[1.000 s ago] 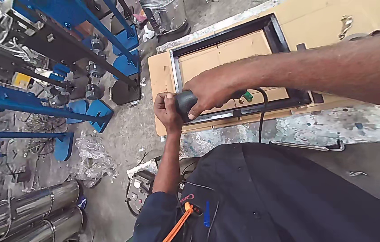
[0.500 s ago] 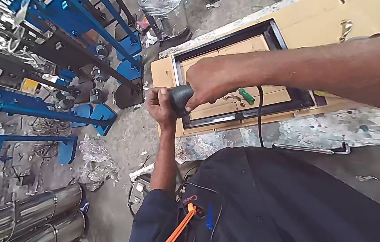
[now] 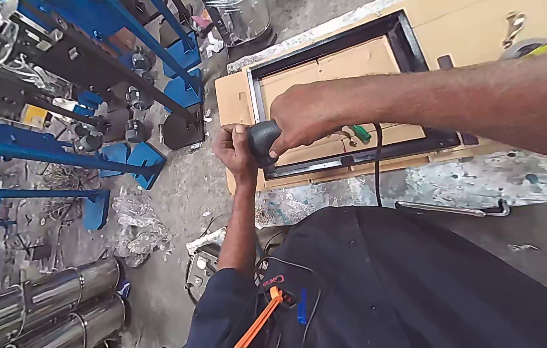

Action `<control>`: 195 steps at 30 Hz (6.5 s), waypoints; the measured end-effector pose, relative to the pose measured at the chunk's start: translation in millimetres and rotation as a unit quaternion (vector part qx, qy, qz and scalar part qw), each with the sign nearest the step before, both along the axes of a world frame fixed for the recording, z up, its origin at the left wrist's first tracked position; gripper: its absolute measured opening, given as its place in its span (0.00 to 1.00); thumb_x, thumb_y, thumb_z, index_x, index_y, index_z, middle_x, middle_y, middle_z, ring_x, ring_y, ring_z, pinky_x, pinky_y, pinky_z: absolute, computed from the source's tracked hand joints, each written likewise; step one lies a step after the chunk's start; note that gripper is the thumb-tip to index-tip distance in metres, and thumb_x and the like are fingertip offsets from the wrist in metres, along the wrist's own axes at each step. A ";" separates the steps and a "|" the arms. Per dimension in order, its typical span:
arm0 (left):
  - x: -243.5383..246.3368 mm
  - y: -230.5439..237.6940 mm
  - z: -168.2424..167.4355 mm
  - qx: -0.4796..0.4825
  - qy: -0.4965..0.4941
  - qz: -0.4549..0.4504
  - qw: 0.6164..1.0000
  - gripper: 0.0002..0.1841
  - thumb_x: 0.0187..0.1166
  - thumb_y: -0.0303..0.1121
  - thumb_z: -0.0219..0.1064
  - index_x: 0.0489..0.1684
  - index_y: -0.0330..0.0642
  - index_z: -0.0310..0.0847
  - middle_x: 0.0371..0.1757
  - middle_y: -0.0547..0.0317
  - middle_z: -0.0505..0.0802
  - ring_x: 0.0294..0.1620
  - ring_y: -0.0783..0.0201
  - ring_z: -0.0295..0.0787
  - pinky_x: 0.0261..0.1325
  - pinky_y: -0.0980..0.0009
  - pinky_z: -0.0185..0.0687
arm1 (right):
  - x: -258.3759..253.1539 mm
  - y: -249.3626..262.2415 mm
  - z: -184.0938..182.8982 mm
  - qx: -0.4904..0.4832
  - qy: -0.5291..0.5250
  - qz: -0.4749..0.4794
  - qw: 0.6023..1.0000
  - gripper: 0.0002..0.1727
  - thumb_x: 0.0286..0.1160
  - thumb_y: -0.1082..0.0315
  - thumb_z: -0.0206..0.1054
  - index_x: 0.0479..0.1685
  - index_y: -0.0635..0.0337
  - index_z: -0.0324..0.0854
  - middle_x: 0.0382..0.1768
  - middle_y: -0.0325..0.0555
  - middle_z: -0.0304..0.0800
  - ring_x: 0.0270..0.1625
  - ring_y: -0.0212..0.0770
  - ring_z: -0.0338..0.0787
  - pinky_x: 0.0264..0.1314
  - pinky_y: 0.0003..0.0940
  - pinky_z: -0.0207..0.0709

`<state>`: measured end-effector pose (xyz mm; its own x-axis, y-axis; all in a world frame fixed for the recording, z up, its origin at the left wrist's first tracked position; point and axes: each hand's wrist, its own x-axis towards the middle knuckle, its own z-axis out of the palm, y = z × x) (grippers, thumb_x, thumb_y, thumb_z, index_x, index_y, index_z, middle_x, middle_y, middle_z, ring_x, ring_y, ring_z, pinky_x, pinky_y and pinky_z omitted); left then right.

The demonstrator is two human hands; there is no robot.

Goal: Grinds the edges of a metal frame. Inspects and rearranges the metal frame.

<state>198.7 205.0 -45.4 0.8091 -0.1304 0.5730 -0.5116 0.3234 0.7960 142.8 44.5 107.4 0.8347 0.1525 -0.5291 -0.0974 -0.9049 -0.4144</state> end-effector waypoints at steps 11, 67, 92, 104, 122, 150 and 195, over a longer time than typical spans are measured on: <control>-1.4 2.4 -8.3 -0.005 0.009 -0.004 1.000 0.15 0.85 0.41 0.60 0.35 0.40 0.82 0.26 0.62 0.90 0.27 0.69 0.89 0.34 0.69 0.89 | 2.5 7.1 -7.3 -0.013 0.014 0.007 1.000 0.26 0.73 0.41 0.76 0.27 0.57 0.85 0.17 0.44 0.83 0.18 0.42 0.82 0.25 0.46 0.79; 6.7 8.4 -18.9 0.032 0.003 0.111 0.993 0.15 0.86 0.35 0.52 0.30 0.38 0.80 0.23 0.60 0.87 0.26 0.67 0.87 0.34 0.68 0.87 | 36.7 16.3 -23.5 -0.026 0.015 0.058 0.998 0.16 0.71 0.55 0.79 0.31 0.59 0.86 0.18 0.45 0.82 0.18 0.43 0.79 0.23 0.45 0.74; 5.3 12.7 -24.4 -0.008 0.003 0.091 0.996 0.16 0.86 0.39 0.57 0.31 0.38 0.81 0.24 0.61 0.88 0.26 0.68 0.88 0.34 0.68 0.89 | 42.1 7.6 -36.3 0.074 0.064 0.040 0.994 0.24 0.70 0.50 0.79 0.60 0.53 0.85 0.27 0.48 0.90 0.21 0.43 0.83 0.27 0.43 0.78; 9.8 8.6 -22.3 0.009 0.002 0.061 0.998 0.15 0.85 0.38 0.57 0.31 0.39 0.81 0.24 0.62 0.88 0.27 0.69 0.88 0.35 0.68 0.89 | 35.4 8.3 -38.6 0.044 0.049 0.010 0.998 0.28 0.69 0.51 0.81 0.64 0.56 0.81 0.23 0.47 0.84 0.18 0.41 0.78 0.22 0.41 0.75; 11.3 10.4 -7.4 -0.007 0.015 0.029 0.999 0.13 0.84 0.35 0.57 0.32 0.39 0.81 0.26 0.61 0.89 0.28 0.69 0.89 0.36 0.68 0.89 | 31.3 10.3 -20.0 0.036 0.029 0.022 0.999 0.31 0.68 0.48 0.81 0.63 0.60 0.81 0.23 0.47 0.84 0.19 0.42 0.81 0.25 0.42 0.78; 94.9 -55.7 40.9 -0.045 -0.029 -0.050 0.997 0.13 0.84 0.39 0.62 0.31 0.41 0.81 0.24 0.63 0.88 0.25 0.69 0.87 0.33 0.69 0.88 | 74.7 -39.3 34.8 -0.039 -0.045 -0.061 0.996 0.24 0.69 0.42 0.79 0.28 0.55 0.85 0.15 0.44 0.80 0.15 0.41 0.77 0.19 0.44 0.75; 138.1 -103.3 -3.1 0.008 -0.019 -0.047 0.999 0.16 0.85 0.43 0.61 0.32 0.41 0.82 0.26 0.63 0.90 0.28 0.70 0.89 0.35 0.69 0.89 | 110.3 -87.5 -8.0 -0.050 -0.054 -0.052 0.996 0.25 0.71 0.41 0.77 0.30 0.56 0.84 0.21 0.46 0.81 0.22 0.46 0.83 0.26 0.49 0.78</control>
